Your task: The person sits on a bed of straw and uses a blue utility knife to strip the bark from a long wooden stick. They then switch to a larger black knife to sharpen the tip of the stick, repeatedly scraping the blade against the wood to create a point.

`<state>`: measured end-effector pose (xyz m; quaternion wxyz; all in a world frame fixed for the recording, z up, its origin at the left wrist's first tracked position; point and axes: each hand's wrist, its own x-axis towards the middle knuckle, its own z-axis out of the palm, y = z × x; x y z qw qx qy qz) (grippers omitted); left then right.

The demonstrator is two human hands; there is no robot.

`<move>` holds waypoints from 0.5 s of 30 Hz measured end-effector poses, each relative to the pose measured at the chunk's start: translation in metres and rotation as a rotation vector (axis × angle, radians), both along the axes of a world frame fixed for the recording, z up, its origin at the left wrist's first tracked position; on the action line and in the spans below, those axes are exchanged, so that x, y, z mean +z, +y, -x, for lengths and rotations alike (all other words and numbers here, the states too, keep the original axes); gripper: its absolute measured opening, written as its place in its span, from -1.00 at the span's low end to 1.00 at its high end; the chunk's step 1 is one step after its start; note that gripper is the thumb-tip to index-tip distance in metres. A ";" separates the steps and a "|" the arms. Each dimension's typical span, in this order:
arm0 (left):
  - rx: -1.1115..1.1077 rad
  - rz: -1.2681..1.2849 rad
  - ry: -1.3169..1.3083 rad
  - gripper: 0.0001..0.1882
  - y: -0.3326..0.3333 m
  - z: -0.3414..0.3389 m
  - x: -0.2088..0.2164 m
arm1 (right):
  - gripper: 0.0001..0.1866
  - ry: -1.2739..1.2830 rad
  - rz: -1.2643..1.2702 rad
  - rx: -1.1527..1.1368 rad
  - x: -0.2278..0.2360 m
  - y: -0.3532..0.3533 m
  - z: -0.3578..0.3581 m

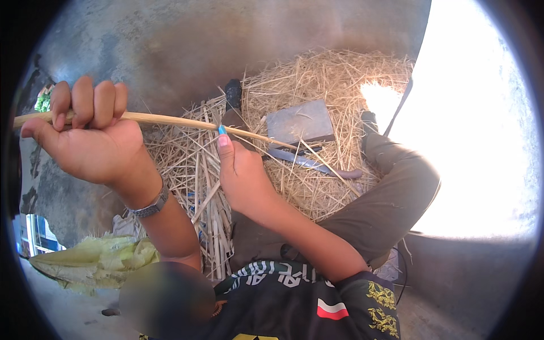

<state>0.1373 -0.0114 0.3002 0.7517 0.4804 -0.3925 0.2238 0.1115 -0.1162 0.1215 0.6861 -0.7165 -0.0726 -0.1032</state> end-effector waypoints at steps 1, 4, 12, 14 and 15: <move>0.016 0.004 -0.002 -0.41 0.004 -0.001 -0.001 | -0.38 -0.006 -0.008 0.033 0.009 0.004 0.004; 0.046 0.024 -0.003 -0.40 0.005 -0.008 -0.001 | -0.39 -0.074 -0.091 0.133 0.045 0.009 0.018; 0.381 0.092 0.021 -0.37 -0.001 -0.044 0.008 | -0.38 0.047 0.094 -0.048 0.028 0.033 -0.016; 0.343 0.066 0.049 -0.37 -0.009 -0.049 0.013 | -0.37 0.001 0.034 0.004 0.051 0.029 -0.012; 0.326 0.051 0.072 -0.37 -0.012 -0.051 0.013 | -0.37 -0.013 0.003 0.031 0.054 0.028 -0.010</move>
